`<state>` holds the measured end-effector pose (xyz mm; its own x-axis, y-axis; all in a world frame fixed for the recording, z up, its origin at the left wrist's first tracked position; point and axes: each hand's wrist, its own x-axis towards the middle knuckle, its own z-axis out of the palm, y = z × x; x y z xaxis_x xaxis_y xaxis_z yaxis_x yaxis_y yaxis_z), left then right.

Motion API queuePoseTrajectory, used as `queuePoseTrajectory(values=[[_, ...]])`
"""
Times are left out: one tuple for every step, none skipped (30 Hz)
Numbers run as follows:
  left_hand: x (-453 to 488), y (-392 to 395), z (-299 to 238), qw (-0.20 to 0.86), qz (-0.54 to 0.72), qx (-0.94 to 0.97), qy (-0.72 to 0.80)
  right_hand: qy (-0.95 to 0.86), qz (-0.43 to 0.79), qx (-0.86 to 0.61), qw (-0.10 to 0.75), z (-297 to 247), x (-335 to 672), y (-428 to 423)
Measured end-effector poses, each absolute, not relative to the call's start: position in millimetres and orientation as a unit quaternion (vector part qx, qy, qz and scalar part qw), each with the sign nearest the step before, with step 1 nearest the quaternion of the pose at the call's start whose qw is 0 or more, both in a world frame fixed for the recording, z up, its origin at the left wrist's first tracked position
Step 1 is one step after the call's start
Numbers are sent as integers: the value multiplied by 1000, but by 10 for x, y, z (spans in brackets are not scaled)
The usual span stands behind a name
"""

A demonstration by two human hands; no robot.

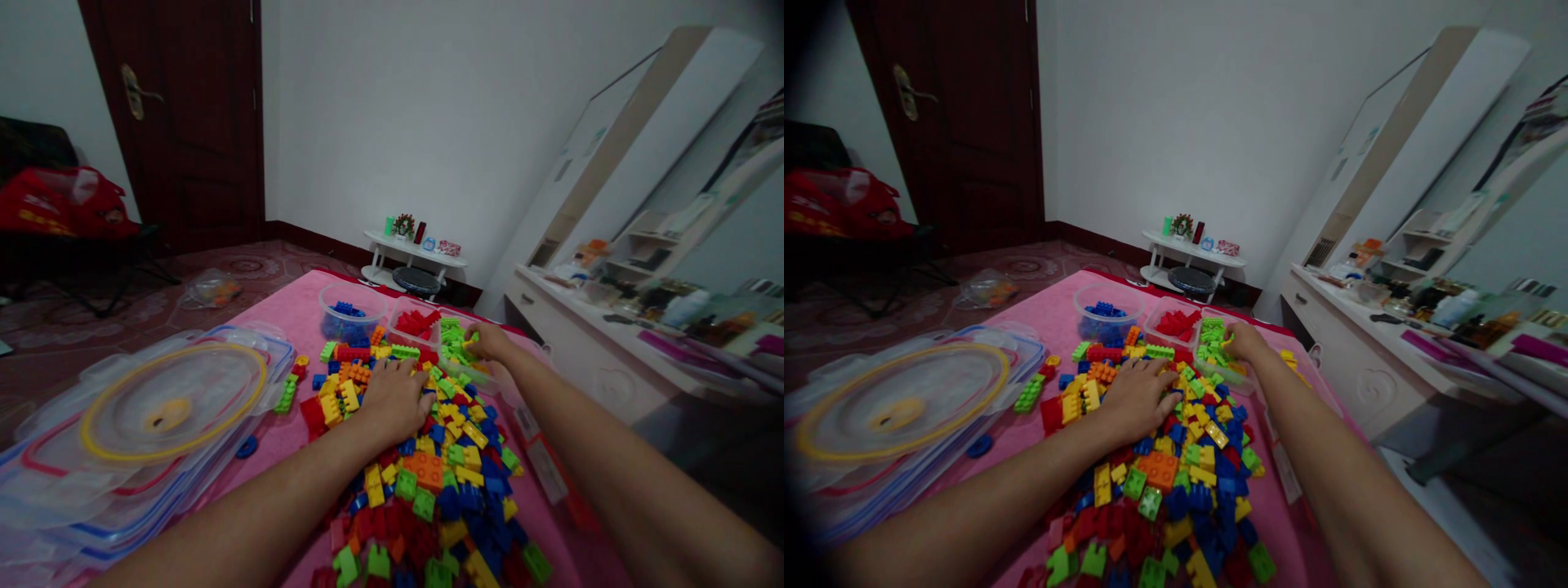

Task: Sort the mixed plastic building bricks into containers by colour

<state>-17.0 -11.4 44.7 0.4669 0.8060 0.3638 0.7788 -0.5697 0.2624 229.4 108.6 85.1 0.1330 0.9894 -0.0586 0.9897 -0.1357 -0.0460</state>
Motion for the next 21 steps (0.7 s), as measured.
queuePoseTrajectory(values=[[-169,-113,446,31,227,856,464,650,-45,758,1,912,2321,1088],[-168,-112,445,31,225,856,464,643,-51,764,0,981,2356,1089],[-168,-111,445,32,223,856,465,636,-54,770,-1,1054,2401,1087],[-168,-111,446,33,220,856,466,629,-55,775,-1,1127,2456,1081],[-168,-110,447,34,218,856,467,622,-52,781,-2,1197,2522,1070],[-169,-110,448,34,215,857,468,615,-47,787,-2,1262,2596,1051],[-169,-110,448,33,213,857,468,607,-39,794,0,1318,2677,1026],[-169,-110,449,33,211,857,468,598,-31,801,2,1366,2759,994],[-168,-109,448,32,211,857,469,589,-23,808,7,1405,2840,957],[-168,-109,448,31,210,857,469,580,-15,814,13,1434,2913,917],[-167,-107,447,32,210,857,469,573,-8,819,21,1455,2975,876],[-166,-106,446,32,211,857,469,568,0,822,29,1467,3021,837],[-165,-105,446,33,211,857,469,565,11,824,36,1472,3049,803],[-164,-104,445,34,211,856,470,564,26,824,41,1468,3056,776],[-164,-103,445,34,211,856,470,566,44,822,43,1456,3042,758],[-163,-103,445,34,211,856,470,573,61,816,43,1434,3009,749],[-163,-104,445,34,212,856,470,585,73,806,43,1403,2960,749],[-163,-105,446,33,212,856,470,603,78,793,45,1362,2898,756],[-163,-106,447,32,212,857,469,623,73,777,50,1311,2829,769],[-163,-108,448,31,213,857,468,643,62,761,57,1251,2758,785],[-163,-110,449,31,213,857,468,660,49,747,67,1183,2690,801]])
